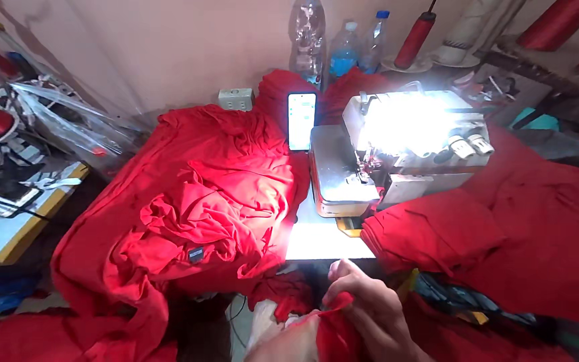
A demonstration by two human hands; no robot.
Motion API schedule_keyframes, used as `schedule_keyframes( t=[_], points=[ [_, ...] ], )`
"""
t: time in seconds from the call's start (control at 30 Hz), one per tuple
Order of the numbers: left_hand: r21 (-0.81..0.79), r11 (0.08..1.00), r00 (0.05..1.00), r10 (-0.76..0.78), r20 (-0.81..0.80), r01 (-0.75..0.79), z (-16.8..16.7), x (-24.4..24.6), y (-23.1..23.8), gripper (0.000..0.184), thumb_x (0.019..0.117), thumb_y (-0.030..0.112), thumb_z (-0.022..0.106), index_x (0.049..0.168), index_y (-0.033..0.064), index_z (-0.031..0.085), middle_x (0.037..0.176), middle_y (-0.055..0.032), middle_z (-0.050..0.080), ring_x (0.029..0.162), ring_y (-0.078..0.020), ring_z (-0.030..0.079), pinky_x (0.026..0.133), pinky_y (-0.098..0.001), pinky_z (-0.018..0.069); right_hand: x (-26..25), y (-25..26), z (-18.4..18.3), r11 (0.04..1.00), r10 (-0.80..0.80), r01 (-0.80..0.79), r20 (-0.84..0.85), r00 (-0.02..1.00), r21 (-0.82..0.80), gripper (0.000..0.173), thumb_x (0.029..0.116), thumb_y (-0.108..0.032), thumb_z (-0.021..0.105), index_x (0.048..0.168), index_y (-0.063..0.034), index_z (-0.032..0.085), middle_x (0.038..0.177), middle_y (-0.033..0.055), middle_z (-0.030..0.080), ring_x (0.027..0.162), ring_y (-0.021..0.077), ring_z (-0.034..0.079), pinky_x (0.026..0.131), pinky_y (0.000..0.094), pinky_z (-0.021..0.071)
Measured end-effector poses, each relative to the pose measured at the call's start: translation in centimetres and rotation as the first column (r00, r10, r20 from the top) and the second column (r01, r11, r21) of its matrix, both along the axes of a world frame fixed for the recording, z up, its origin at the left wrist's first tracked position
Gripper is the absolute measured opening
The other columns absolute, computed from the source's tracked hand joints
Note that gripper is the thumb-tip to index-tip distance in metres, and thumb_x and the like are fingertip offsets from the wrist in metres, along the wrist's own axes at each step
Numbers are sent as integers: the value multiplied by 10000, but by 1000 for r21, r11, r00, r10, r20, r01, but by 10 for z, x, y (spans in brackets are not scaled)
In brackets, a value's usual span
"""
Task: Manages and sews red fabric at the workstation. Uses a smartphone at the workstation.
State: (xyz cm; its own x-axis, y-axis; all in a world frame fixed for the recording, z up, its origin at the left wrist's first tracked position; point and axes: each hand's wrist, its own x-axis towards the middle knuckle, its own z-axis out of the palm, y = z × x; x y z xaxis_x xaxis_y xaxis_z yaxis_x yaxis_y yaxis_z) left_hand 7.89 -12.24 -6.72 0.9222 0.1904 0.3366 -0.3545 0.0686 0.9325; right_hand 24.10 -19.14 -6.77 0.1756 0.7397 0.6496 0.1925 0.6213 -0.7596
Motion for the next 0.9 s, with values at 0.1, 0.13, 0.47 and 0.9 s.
schedule_keyframes(
  t=[0.1, 0.13, 0.47, 0.9],
  points=[
    [185, 983, 985, 35, -171, -3, 3, -3, 5, 263, 998, 169, 650, 1209, 12, 644, 1127, 5, 706, 1086, 43, 619, 1000, -194, 491, 9, 6, -14, 994, 71, -66, 52, 996, -91, 298, 1070, -226, 501, 1041, -8, 702, 892, 70, 670, 875, 49, 609, 816, 176, 493],
    [131, 990, 976, 86, -201, -61, 9, -6, 6, 214, 997, 143, 641, 1185, 42, 659, 1106, 42, 717, 1059, 59, 630, 974, -184, 511, 14, 6, -18, 992, 73, -66, 58, 996, -106, 290, 1067, -230, 516, 1085, -19, 714, 952, 63, 699, 927, 44, 631, 858, 186, 510],
    [290, 408, 415, 909, -37, -866, 94, 43, 134, 235, 973, 166, 654, 1193, 89, 682, 1104, 60, 728, 1065, -13, 668, 973, -260, 546, 37, 22, -64, 963, -250, 266, 208, 945, -51, 286, 1043, -209, 544, 1124, 29, 679, 879, 80, 710, 800, 4, 651, 780, 142, 537],
    [561, 310, 255, 951, -177, -767, 66, 205, 313, 554, 972, 316, 695, 1301, -113, 576, 1328, -308, 591, 1324, -385, 524, 1126, -538, 366, 38, 46, -88, 887, -425, 459, 296, 855, -53, 211, 929, -112, 625, 1029, 59, 698, 696, 89, 665, 588, 76, 602, 611, 158, 516]
  ],
)
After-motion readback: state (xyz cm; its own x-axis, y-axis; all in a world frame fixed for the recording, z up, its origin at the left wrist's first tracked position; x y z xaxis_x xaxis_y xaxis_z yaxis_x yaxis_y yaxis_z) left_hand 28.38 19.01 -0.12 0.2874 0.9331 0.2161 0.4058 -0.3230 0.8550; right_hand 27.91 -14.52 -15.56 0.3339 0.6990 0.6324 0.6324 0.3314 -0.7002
